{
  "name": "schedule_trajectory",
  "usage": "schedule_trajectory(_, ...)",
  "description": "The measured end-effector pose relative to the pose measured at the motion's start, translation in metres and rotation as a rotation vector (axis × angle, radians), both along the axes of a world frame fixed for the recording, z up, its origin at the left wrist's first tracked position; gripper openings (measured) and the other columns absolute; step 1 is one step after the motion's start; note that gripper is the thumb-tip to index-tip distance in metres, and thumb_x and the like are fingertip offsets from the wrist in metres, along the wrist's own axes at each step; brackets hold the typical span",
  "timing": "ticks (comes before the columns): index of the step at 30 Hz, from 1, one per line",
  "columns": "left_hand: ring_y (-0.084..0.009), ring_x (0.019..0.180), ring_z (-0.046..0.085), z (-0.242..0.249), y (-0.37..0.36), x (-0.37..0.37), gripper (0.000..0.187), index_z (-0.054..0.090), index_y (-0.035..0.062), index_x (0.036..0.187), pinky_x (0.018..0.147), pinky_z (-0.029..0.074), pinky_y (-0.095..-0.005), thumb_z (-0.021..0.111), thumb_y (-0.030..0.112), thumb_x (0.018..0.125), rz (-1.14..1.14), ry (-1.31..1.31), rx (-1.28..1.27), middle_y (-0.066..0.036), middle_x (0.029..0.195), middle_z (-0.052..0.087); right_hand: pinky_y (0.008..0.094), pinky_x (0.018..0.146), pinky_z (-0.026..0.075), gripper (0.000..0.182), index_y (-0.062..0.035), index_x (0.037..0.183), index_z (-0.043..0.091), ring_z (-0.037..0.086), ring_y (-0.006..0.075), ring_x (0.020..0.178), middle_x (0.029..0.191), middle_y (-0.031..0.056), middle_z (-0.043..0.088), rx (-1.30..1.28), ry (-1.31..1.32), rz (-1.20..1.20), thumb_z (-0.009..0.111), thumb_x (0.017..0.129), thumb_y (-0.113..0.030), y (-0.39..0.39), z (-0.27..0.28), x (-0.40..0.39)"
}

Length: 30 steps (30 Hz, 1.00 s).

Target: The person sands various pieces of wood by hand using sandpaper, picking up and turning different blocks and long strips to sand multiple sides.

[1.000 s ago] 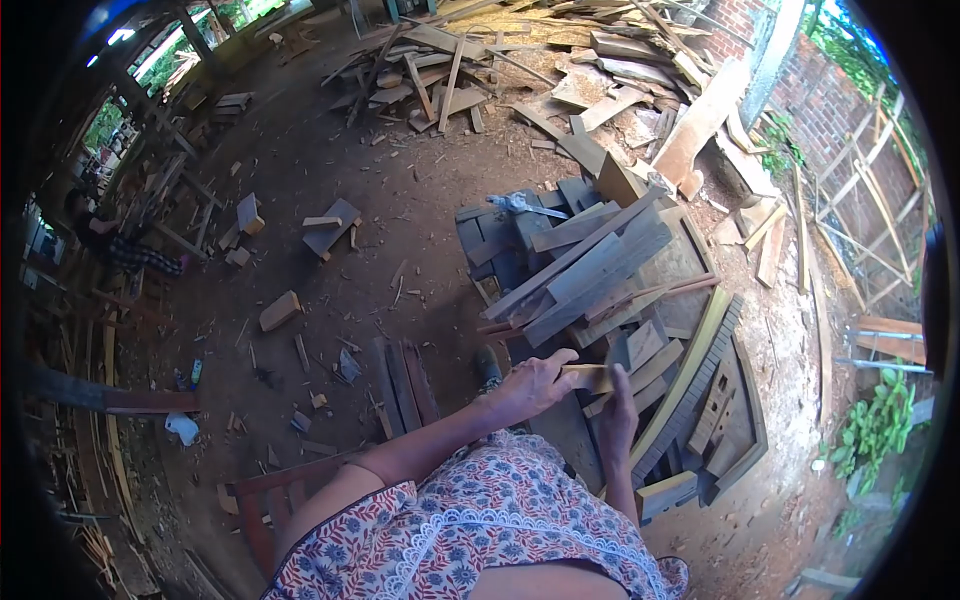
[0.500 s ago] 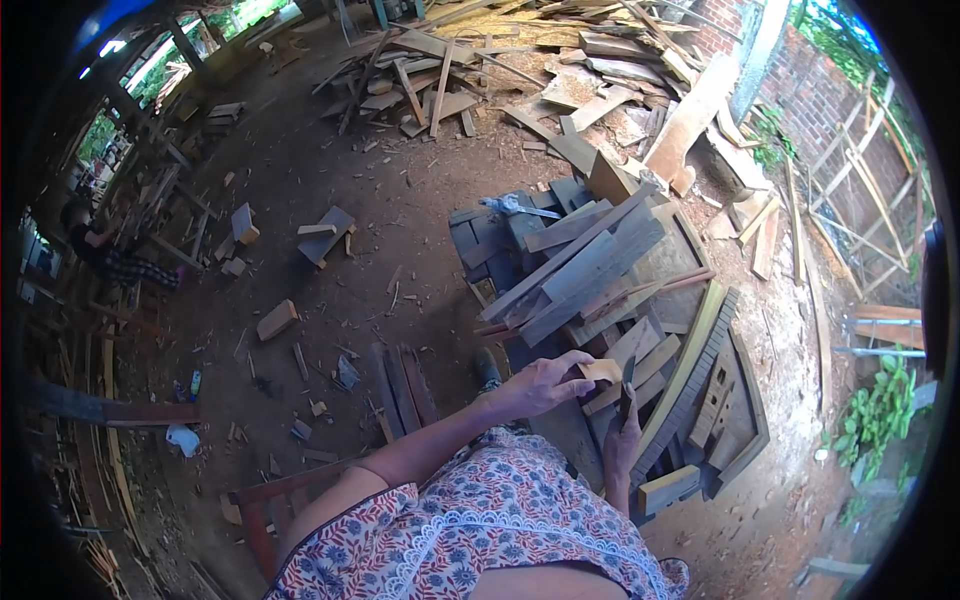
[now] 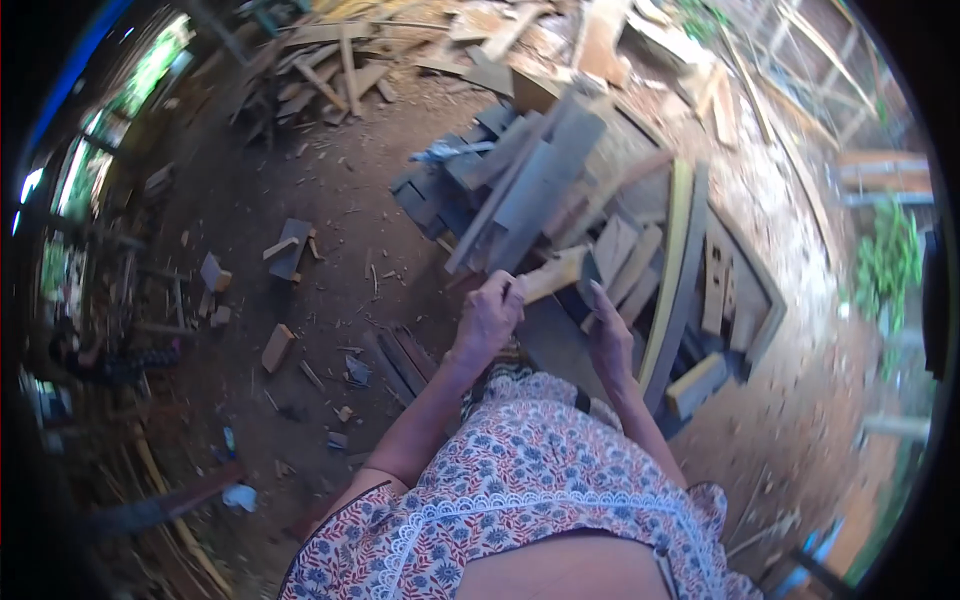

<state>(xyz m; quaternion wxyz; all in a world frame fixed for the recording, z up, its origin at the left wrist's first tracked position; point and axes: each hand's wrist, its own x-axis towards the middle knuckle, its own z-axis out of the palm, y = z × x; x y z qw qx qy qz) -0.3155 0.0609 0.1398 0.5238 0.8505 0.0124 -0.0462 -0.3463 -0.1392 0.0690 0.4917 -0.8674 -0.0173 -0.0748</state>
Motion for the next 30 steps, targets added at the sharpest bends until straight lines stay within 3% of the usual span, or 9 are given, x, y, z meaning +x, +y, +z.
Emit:
schedule_trajectory(1,-0.011,0.053,0.058,0.002,-0.001,0.0,0.031,0.055,0.0006,0.079,0.051,0.046,-0.0268,0.048,0.027,0.094,0.024,0.037,-0.073,-0.007,0.059,0.058,0.0357,0.096,0.044,0.054,-0.0095,0.127,0.05,0.054,0.0283,0.114,0.123,0.0166,0.055,-0.072,-0.136,0.065,0.047,0.078,0.012,0.009,0.006,-0.003)
schedule_trajectory(3,-0.0103,0.052,0.057,0.0,-0.005,-0.003,0.032,0.055,0.0008,0.08,0.049,0.045,-0.0264,0.048,0.027,0.095,0.023,0.051,-0.068,-0.006,0.059,0.058,0.0357,0.095,0.045,0.054,-0.0095,0.122,0.054,0.054,0.0292,0.114,0.124,0.016,0.054,-0.195,-0.334,0.214,0.052,0.073,0.013,0.024,0.005,0.0)
schedule_trajectory(9,-0.0084,0.053,0.056,-0.019,0.018,-0.007,0.035,0.055,0.0023,0.083,0.05,0.047,-0.0221,0.046,0.033,0.095,0.033,0.162,-0.137,-0.003,0.062,0.059,0.0372,0.094,0.045,0.052,-0.0068,0.123,0.051,0.055,0.0306,0.111,0.121,0.0177,0.055,-0.244,-0.08,0.026,0.046,0.075,0.011,-0.023,-0.085,0.043)
schedule_trajectory(12,-0.0087,0.055,0.057,-0.023,0.021,-0.013,0.033,0.055,0.0015,0.082,0.05,0.045,-0.024,0.046,0.03,0.096,0.013,0.145,-0.172,-0.003,0.061,0.059,0.0369,0.094,0.046,0.046,-0.007,0.123,0.051,0.056,0.0303,0.109,0.12,0.0166,0.056,-0.252,0.004,0.034,0.047,0.078,0.005,-0.008,-0.036,0.04)
schedule_trajectory(16,-0.009,0.056,0.056,-0.022,0.02,-0.013,0.034,0.054,0.0015,0.083,0.053,0.045,-0.0235,0.047,0.032,0.096,-0.038,0.106,-0.167,-0.003,0.061,0.058,0.0355,0.096,0.044,0.05,-0.0083,0.123,0.052,0.056,0.0297,0.109,0.121,0.0146,0.057,-0.391,-0.364,0.315,0.05,0.076,0.009,0.011,-0.016,0.028)
schedule_trajectory(19,-0.0093,0.056,0.057,-0.021,0.026,-0.013,0.034,0.054,0.0027,0.084,0.054,0.046,-0.023,0.046,0.033,0.096,-0.018,0.074,-0.23,-0.002,0.063,0.058,0.0348,0.095,0.044,0.042,-0.0089,0.123,0.053,0.056,0.0305,0.11,0.12,0.0156,0.057,0.009,0.043,0.041,0.047,0.083,0.003,-0.022,-0.088,0.034)
schedule_trajectory(21,-0.0094,0.056,0.057,-0.016,0.035,-0.006,0.033,0.054,0.0035,0.086,0.055,0.047,-0.0229,0.045,0.034,0.096,0.012,0.077,-0.309,-0.002,0.063,0.058,0.0333,0.09,0.045,0.045,-0.0095,0.125,0.052,0.058,0.031,0.107,0.114,0.02,0.059,-0.082,0.145,-0.143,0.043,0.083,0.005,-0.048,-0.066,0.021)
schedule_trajectory(27,-0.0087,0.065,0.059,-0.02,0.038,0.05,0.029,0.051,0.0066,0.096,0.06,0.049,-0.0226,0.041,0.034,0.098,0.187,0.004,-0.622,-0.004,0.078,0.062,0.0417,0.081,0.046,0.049,-0.0115,0.127,0.05,0.06,0.0361,0.099,0.106,0.0236,0.06,-0.12,0.195,-0.246,0.043,0.081,0.006,-0.099,-0.056,-0.04)
schedule_trajectory(30,-0.0079,0.068,0.059,-0.082,0.044,0.108,0.029,0.052,0.0074,0.096,0.062,0.049,-0.0237,0.041,0.034,0.098,0.167,-0.133,-0.453,-0.004,0.078,0.063,0.0435,0.077,0.045,0.048,-0.0124,0.127,0.05,0.06,0.038,0.096,0.1,0.0255,0.06,-0.106,0.232,-0.307,0.043,0.083,0.005,-0.104,-0.068,-0.062)
